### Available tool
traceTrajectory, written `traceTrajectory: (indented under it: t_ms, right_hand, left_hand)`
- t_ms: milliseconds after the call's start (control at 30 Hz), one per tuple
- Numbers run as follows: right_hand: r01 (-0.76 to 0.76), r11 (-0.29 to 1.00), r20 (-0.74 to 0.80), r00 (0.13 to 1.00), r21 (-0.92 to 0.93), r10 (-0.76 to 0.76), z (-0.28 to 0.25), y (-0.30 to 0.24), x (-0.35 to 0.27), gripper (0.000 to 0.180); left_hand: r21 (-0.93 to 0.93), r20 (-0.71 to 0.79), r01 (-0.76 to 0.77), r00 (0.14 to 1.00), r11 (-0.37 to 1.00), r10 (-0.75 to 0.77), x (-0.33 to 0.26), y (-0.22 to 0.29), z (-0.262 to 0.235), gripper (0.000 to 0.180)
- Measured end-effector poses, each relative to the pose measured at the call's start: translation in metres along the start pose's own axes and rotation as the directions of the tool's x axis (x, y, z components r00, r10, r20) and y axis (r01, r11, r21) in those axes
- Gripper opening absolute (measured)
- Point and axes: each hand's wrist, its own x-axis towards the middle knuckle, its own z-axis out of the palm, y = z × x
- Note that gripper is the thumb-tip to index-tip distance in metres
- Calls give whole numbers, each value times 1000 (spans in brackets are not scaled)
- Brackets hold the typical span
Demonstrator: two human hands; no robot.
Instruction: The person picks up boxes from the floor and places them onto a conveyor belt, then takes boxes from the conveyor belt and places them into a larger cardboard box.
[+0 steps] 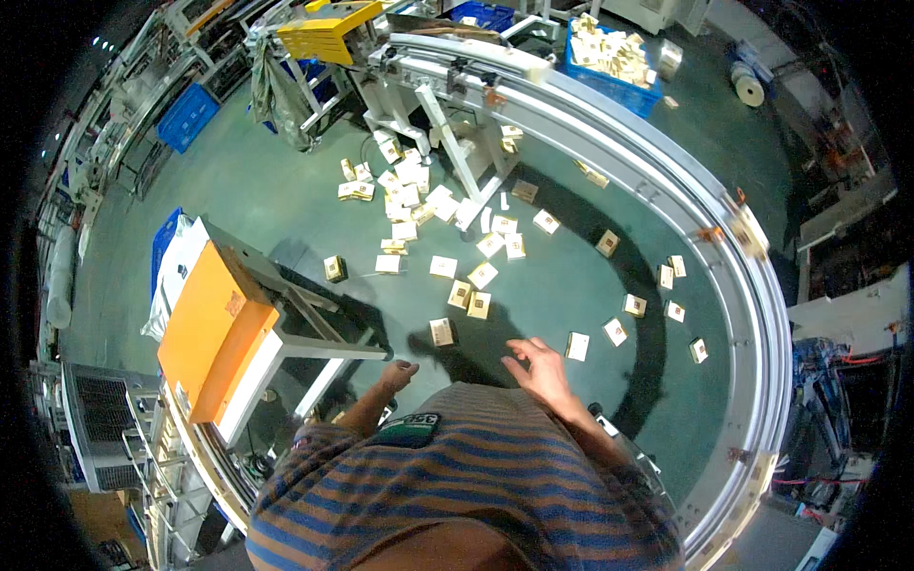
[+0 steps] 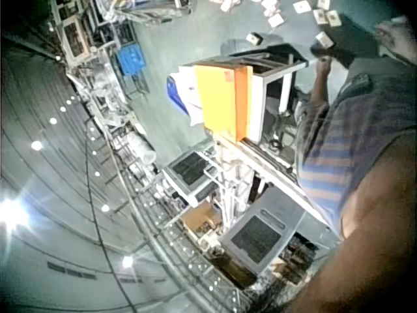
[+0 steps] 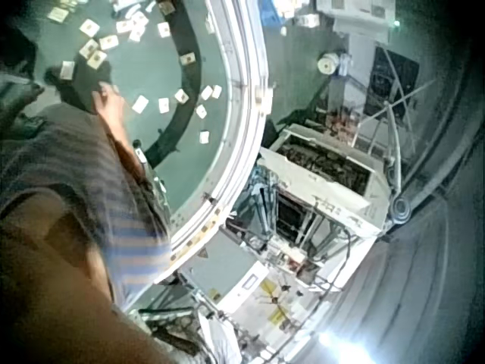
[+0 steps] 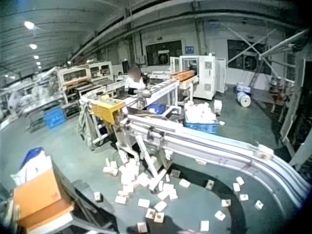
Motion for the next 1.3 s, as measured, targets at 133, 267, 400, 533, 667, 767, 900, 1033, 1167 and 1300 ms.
traceTrajectory:
  t_ms: [133,267,400,533,667,767,900,1033,1167,1300]
  right_hand:
    - [42,997,97,994,60,-48,25,12,63,24]
    - [239,970,-25,970,-36,-240,24,42,168,17]
    - [306,900,-357,839,-312,-409,-68,30,395,20]
    - [-110,698,-439,842,-708,-313,-135,82,600,32]
    - [-283,767,-405,914,-576,33,-152,123,626,34]
    - [-133,836,-473,866,-533,-164,-138,135,625,29]
    - [-199,648,-518,781,-735,-348,-136,89,631,32]
    - [4,504,-177,934,-864,-310,-150,92,649,19]
    - [105,540,-96,939,-835,-331,-149,90,658,9]
    - [133,578,-100,930,-805,-353,-151,101,666,14]
  left_hand:
    - [-274,-49,56,996,960,-72,19,20,-15,57]
    - [-322,-10,16,1000,947,-21,47,67,-46,55]
    - [-216,-122,-144,985,966,119,112,136,-105,49]
    - [-274,-187,-240,963,931,193,184,218,-164,46]
    - [-395,-405,-242,912,886,69,222,184,-177,45]
    - [-161,-247,144,952,976,-181,212,156,-183,57]
    - [-76,-140,275,949,958,-284,185,124,-171,57]
    - [-187,-111,347,922,919,-371,170,99,-155,57]
    - [-309,-94,374,903,874,-420,170,65,-141,57]
    - [-259,-45,449,879,855,-475,172,56,-138,57]
